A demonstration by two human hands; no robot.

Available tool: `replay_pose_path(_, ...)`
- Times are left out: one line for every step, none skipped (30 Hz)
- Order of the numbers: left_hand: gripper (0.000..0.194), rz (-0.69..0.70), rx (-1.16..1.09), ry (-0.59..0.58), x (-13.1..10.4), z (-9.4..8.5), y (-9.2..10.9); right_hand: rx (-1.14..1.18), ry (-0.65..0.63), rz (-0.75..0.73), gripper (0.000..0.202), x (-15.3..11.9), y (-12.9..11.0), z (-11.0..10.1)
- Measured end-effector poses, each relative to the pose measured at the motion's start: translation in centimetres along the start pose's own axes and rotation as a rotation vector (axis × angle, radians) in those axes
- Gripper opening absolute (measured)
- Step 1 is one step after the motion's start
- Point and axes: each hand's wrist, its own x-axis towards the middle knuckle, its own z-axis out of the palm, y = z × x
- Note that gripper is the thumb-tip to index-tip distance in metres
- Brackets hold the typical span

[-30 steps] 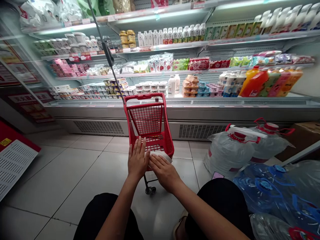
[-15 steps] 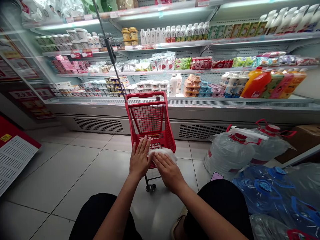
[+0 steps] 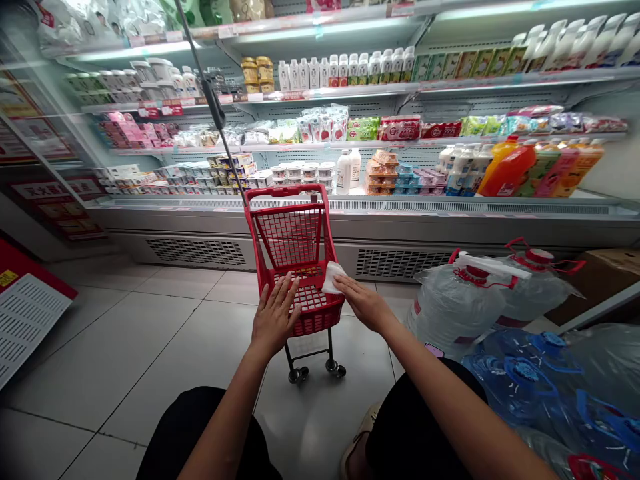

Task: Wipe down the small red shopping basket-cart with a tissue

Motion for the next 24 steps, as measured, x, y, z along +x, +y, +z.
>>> replay_pose_path(0.064,-0.002,0.006,0.002,0.0,0.0,-0.1,0.023,-0.002,0.006,0.055,0.6,0.3,0.0)
replay_pose_path(0.065,-0.006,0.011,0.005,0.0,0.0,-0.2,0.045,-0.006,0.009,0.052,1.1,0.4,0.1)
replay_pose_path(0.066,-0.011,0.017,0.008,0.0,0.0,-0.3,0.063,-0.011,0.010,0.050,1.3,0.2,0.2)
replay_pose_path(0.067,-0.017,0.022,0.012,0.1,0.0,-0.5,0.077,-0.017,0.009,0.047,1.3,0.0,0.3)
replay_pose_path(0.068,-0.025,0.026,0.016,0.1,-0.1,-0.6,0.086,-0.021,0.008,0.045,1.2,-0.5,0.5)
replay_pose_path(0.070,-0.033,0.029,0.020,0.1,-0.2,-0.7,0.090,-0.023,0.010,0.044,0.9,-1.0,0.6)
replay_pose_path(0.070,-0.042,0.031,0.025,0.1,-0.3,-0.8,0.089,-0.020,0.015,0.042,0.6,-1.6,0.8)
replay_pose_path(0.071,-0.052,0.030,0.031,0.1,-0.4,-0.8,0.086,-0.010,0.022,0.041,0.3,-2.2,1.0)
replay_pose_path(0.070,-0.063,0.029,0.038,0.1,-0.5,-0.8,0.081,0.001,0.030,0.040,0.0,-2.8,1.1)
replay_pose_path(0.069,-0.076,0.028,0.046,0.1,-0.6,-0.9,0.074,0.012,0.036,0.040,-0.2,-3.4,1.2)
replay_pose_path(0.068,-0.088,0.027,0.053,0.0,-0.7,-0.9,0.066,0.021,0.039,0.039,-0.3,-4.0,1.2)
replay_pose_path(0.067,-0.100,0.027,0.060,0.0,-0.9,-1.1,0.058,0.023,0.036,0.039,-0.3,-4.6,1.3)
replay_pose_path(0.066,-0.112,0.030,0.065,-0.1,-1.0,-1.4,0.051,0.023,0.030,0.040,-0.3,-5.2,1.3)
replay_pose_path(0.066,-0.122,0.035,0.069,-0.2,-1.1,-1.8,0.042,0.022,0.021,0.042,-0.2,-5.8,1.3)
replay_pose_path(0.065,-0.133,0.041,0.072,-0.4,-1.3,-2.3,0.032,0.019,0.011,0.044,-0.1,-6.5,1.4)
replay_pose_path(0.066,-0.149,0.049,0.076,-0.5,-1.6,-3.0,0.021,0.017,-0.002,0.047,-0.1,-7.3,1.5)
replay_pose_path(0.066,-0.172,0.058,0.080,-0.7,-1.9,-3.7,0.009,0.007,-0.020,0.051,0.0,-8.2,1.6)
replay_pose_path(0.067,-0.202,0.071,0.087,-0.9,-2.1,-4.4,-0.003,-0.007,-0.044,0.055,0.1,-9.1,1.7)
replay_pose_path(0.068,-0.240,0.086,0.097,-1.1,-2.4,-5.1,-0.014,-0.025,-0.075,0.059,0.2,-10.1,1.9)
replay_pose_path(0.069,-0.282,0.103,0.110,-1.3,-2.6,-5.5,-0.022,-0.046,-0.111,0.063,0.3,-11.0,2.1)
replay_pose_path(0.069,-0.322,0.115,0.123,-1.5,-2.8,-5.8,-0.028,-0.067,-0.148,0.067,0.5,-11.9,2.3)
replay_pose_path(0.070,-0.351,0.120,0.135,-1.7,-2.8,-5.8,-0.031,-0.086,-0.185,0.070,0.8,-12.7,2.5)
replay_pose_path(0.070,-0.362,0.114,0.139,-1.9,-2.8,-5.6,-0.030,-0.104,-0.223,0.071,1.2,-13.4,2.7)
replay_pose_path(0.071,-0.355,0.097,0.136,-2.0,-2.8,-5.2,-0.025,-0.120,-0.258,0.072,1.5,-13.8,2.9)
